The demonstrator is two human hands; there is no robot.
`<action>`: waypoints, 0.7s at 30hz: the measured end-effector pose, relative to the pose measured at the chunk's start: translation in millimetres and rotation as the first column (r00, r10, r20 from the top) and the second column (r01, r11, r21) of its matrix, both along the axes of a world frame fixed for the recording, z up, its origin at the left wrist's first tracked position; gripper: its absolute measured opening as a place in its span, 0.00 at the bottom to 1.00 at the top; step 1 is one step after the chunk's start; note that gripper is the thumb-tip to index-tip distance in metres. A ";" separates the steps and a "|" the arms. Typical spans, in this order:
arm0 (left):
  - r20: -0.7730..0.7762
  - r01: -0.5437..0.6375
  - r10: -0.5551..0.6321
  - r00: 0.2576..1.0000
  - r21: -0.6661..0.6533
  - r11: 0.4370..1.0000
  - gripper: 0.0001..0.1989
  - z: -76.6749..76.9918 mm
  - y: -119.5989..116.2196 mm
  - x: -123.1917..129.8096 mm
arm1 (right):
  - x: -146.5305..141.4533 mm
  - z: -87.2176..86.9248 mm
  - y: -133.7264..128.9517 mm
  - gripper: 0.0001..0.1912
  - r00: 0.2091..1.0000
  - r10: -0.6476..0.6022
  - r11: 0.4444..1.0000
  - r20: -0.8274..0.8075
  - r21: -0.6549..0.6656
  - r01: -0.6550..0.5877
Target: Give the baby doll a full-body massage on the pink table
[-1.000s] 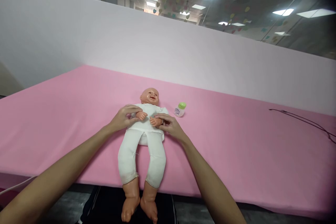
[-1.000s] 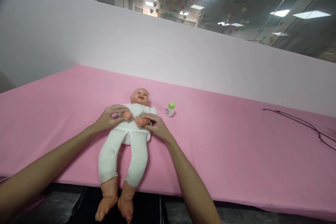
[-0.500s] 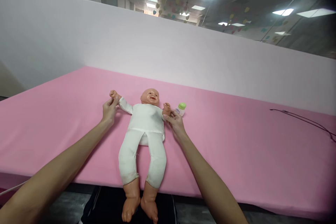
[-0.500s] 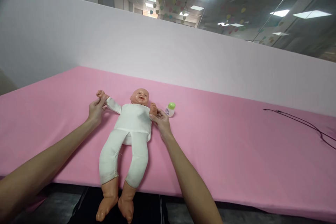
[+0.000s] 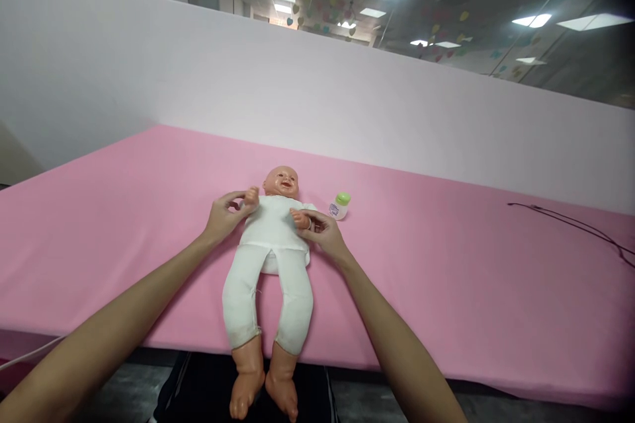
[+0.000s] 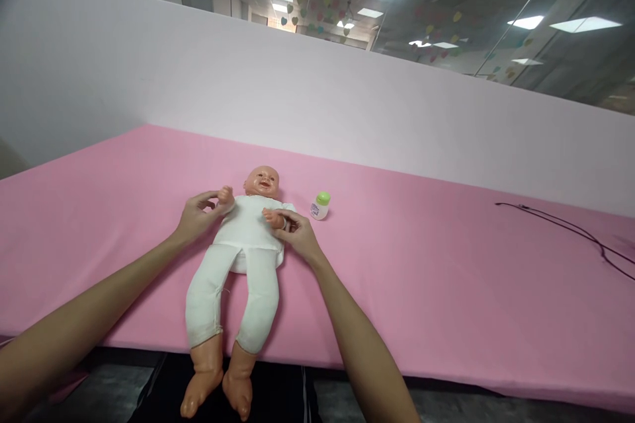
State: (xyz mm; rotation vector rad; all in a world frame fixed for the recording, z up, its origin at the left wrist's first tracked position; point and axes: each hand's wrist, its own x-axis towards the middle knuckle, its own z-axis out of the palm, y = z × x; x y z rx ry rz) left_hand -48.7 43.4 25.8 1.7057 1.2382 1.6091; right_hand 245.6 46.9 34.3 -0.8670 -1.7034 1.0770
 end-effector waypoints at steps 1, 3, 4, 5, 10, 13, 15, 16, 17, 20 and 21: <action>0.073 -0.075 0.075 0.994 -0.002 0.997 0.14 0.4 2.1 -2.2 | -0.3 0.4 1.4 0.24 0.997 -0.055 0.998 -0.053 0.000 0.055; 0.197 -0.200 0.199 0.960 -0.013 0.980 0.14 -0.1 7.3 -8.1 | -0.4 2.6 3.7 0.26 0.969 -0.192 0.981 -0.158 -0.010 0.193; 0.247 -0.247 0.245 0.937 -0.024 0.969 0.15 -1.3 10.5 -11.8 | 0.0 4.2 4.5 0.27 0.943 -0.262 0.965 -0.205 -0.022 0.263; 0.293 -0.284 0.282 0.914 -0.036 0.958 0.15 -3.3 14.1 -15.9 | 0.8 5.9 5.3 0.27 0.911 -0.329 0.943 -0.248 -0.037 0.330; 0.520 -0.367 0.413 0.748 -0.195 0.910 0.15 -22.9 33.7 -34.1 | 11.2 5.3 13.6 0.18 0.647 -0.637 0.766 -0.419 -0.253 0.591; 0.559 -0.385 0.518 0.647 -0.347 0.855 0.19 -34.4 41.2 -40.8 | 20.3 -2.5 21.9 0.15 0.536 -0.715 0.699 -0.449 -0.457 0.550; 0.559 -0.406 0.567 0.606 -0.396 0.824 0.28 -38.5 43.2 -43.6 | 25.7 -7.0 26.3 0.17 0.507 -0.732 0.681 -0.456 -0.523 0.512; 0.552 -0.417 0.581 0.598 -0.405 0.814 0.33 -39.4 43.4 -44.7 | 28.1 -8.6 27.9 0.17 0.499 -0.738 0.673 -0.454 -0.539 0.506; 0.537 -0.431 0.592 0.601 -0.406 0.806 0.36 -39.7 43.2 -45.5 | 30.4 -9.6 29.4 0.17 0.495 -0.747 0.664 -0.444 -0.548 0.509; 0.401 -0.508 0.615 0.679 -0.349 0.788 0.34 -38.2 40.7 -48.0 | 39.1 -11.6 34.1 0.15 0.504 -0.784 0.619 -0.364 -0.533 0.578; 0.324 -0.534 0.611 0.722 -0.299 0.791 0.30 -37.5 39.4 -49.1 | 43.0 -12.6 36.3 0.16 0.508 -0.797 0.601 -0.325 -0.513 0.614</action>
